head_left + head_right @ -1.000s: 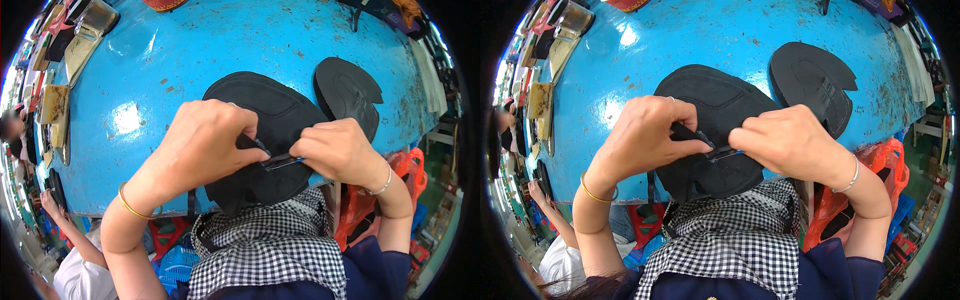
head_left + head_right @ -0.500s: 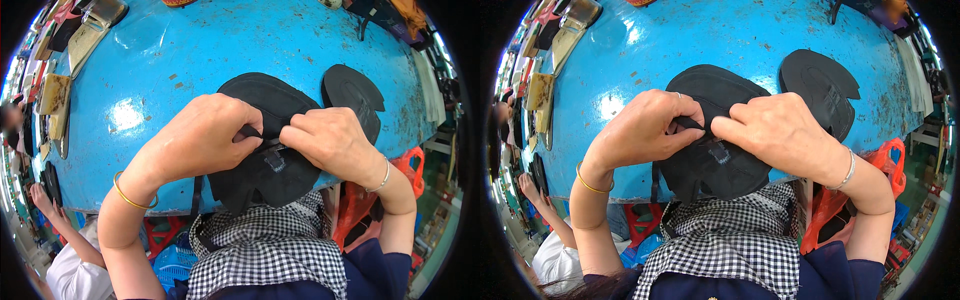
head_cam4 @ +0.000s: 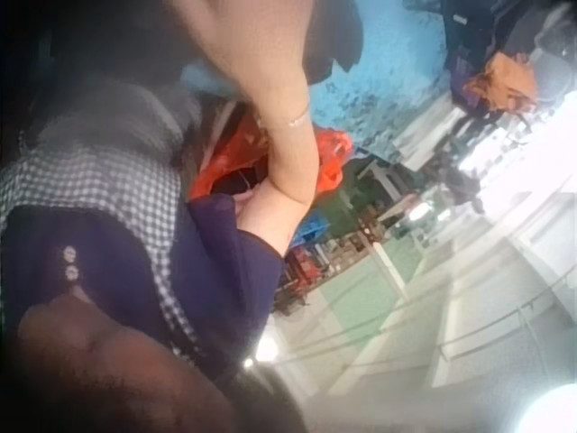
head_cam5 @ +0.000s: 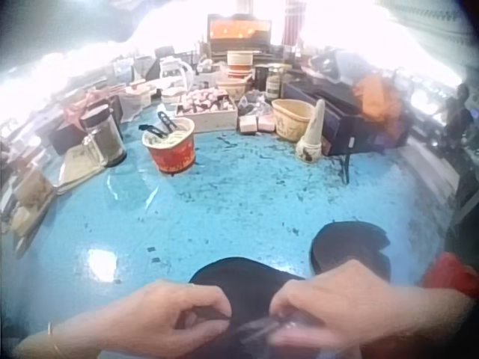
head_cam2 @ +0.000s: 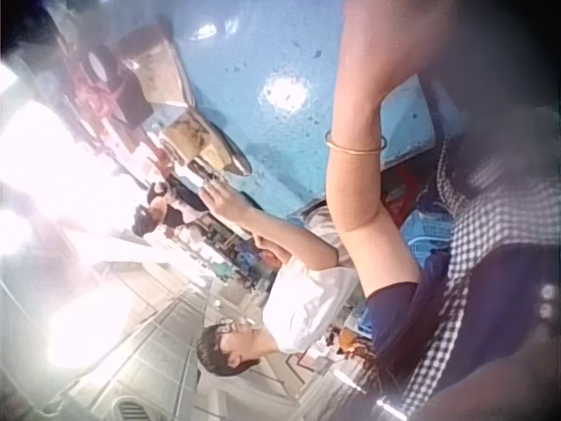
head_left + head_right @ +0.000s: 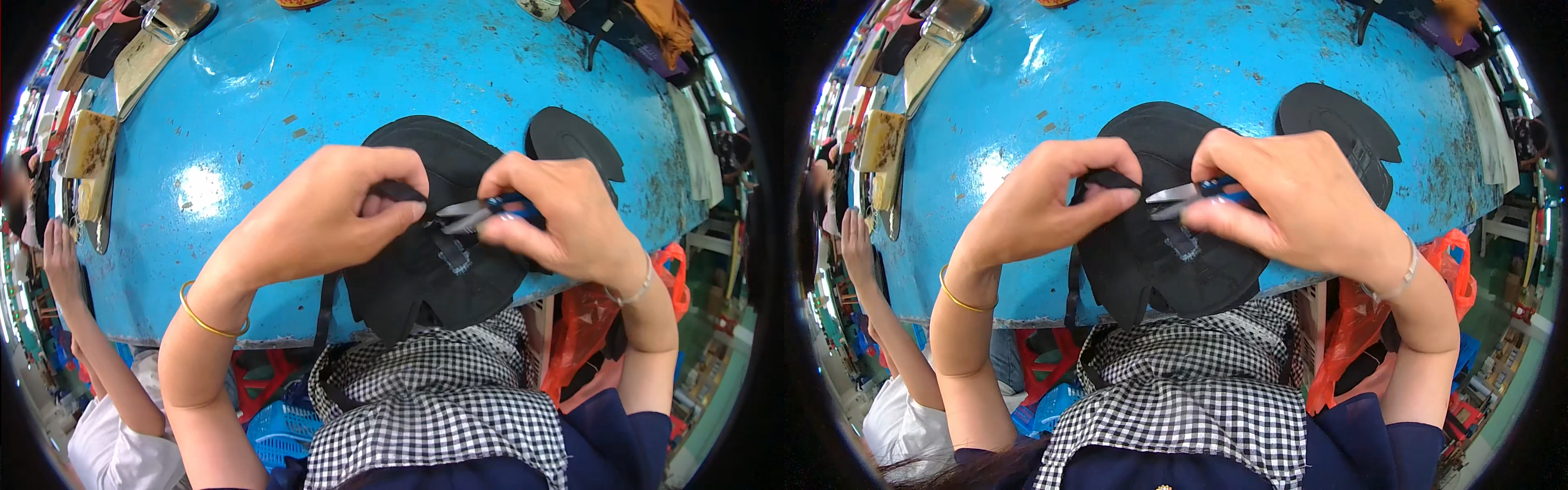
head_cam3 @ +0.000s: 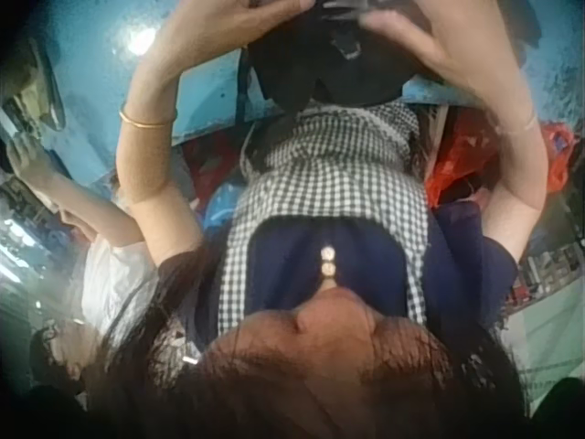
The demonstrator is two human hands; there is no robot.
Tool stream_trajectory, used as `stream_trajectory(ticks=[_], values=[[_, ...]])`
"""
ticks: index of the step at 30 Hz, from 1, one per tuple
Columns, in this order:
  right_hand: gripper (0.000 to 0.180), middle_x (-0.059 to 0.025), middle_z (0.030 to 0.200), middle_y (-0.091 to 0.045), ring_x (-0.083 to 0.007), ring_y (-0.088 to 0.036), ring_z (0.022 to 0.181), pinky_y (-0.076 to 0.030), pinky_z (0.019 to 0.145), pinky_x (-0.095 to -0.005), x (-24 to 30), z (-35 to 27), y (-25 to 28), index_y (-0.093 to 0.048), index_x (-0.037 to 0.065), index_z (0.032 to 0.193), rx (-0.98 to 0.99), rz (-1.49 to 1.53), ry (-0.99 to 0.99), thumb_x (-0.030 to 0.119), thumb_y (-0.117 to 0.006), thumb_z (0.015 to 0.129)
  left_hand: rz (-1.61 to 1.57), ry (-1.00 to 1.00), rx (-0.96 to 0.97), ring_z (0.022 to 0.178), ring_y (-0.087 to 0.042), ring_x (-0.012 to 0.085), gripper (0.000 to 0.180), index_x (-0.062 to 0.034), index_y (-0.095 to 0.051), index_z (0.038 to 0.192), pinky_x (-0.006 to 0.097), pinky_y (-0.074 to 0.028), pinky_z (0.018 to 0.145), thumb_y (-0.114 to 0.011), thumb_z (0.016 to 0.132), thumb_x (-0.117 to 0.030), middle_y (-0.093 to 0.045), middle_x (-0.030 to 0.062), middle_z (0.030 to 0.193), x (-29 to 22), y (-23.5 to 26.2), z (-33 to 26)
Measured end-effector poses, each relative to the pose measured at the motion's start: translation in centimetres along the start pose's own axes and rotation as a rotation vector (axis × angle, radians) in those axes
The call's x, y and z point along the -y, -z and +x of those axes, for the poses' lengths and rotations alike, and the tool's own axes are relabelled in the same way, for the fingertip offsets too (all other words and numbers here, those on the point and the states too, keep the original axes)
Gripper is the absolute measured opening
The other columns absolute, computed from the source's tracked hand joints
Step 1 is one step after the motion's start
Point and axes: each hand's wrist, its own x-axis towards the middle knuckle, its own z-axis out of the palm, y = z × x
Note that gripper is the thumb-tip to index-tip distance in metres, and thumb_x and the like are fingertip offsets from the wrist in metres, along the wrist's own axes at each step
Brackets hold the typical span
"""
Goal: The person trims excess material and loose threads from black shoe upper components using small snips.
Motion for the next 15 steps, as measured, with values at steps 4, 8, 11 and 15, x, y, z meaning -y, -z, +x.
stream_trajectory(ticks=[4,8,11,15], values=[[0.03,-0.0101,0.112,-0.074,-0.0163,-0.062,0.06,-0.048,0.051,-0.029,4.4,-1.6,-1.0,-0.067,0.006,0.1,-0.078,-0.274,0.195,0.013,-0.078,0.072,-0.502,0.107,-0.156,0.077,-0.05,0.0017,0.008,-0.0017,-0.067,0.094,0.021,-0.04,0.068,-0.069,0.091,-0.009,-0.058,-0.0076,0.079,0.2,1.5,-0.8],[0.023,-0.0118,0.114,-0.073,-0.0123,-0.058,0.056,-0.047,0.048,-0.0266,6.0,-2.7,-4.4,-0.066,0.005,0.099,-0.036,-0.425,0.109,0.012,-0.072,0.078,-0.501,-0.003,-0.28,0.069,-0.051,0.001,0.012,-0.0015,-0.073,0.098,0.017,-0.039,0.061,-0.076,0.09,-0.01,-0.062,-0.0051,0.078,-0.8,3.3,-1.7],[0.013,-0.013,0.103,-0.072,-0.0125,-0.059,0.055,-0.047,0.047,-0.0275,4.2,-2.8,-4.7,-0.064,0.004,0.093,-0.142,-0.261,0.061,0.012,-0.068,0.082,-0.374,-0.046,-0.364,0.064,-0.048,0.0001,0.014,-0.002,-0.07,0.097,0.018,-0.029,0.055,-0.072,0.091,-0.015,-0.06,-0.0035,0.073,-2.0,3.6,-1.7],[0.02,-0.0031,0.087,-0.066,-0.01,-0.066,0.083,-0.051,0.072,-0.0243,2.2,-2.2,-1.3,-0.065,0.003,0.106,-0.262,0.603,-0.465,0.017,-0.072,0.093,-0.422,-0.073,-0.379,0.065,-0.057,0.0037,0.015,0.0003,-0.069,0.098,0.016,-0.039,0.056,-0.073,0.092,-0.013,-0.063,0.0004,0.072,-2.6,3.3,-2.2]])
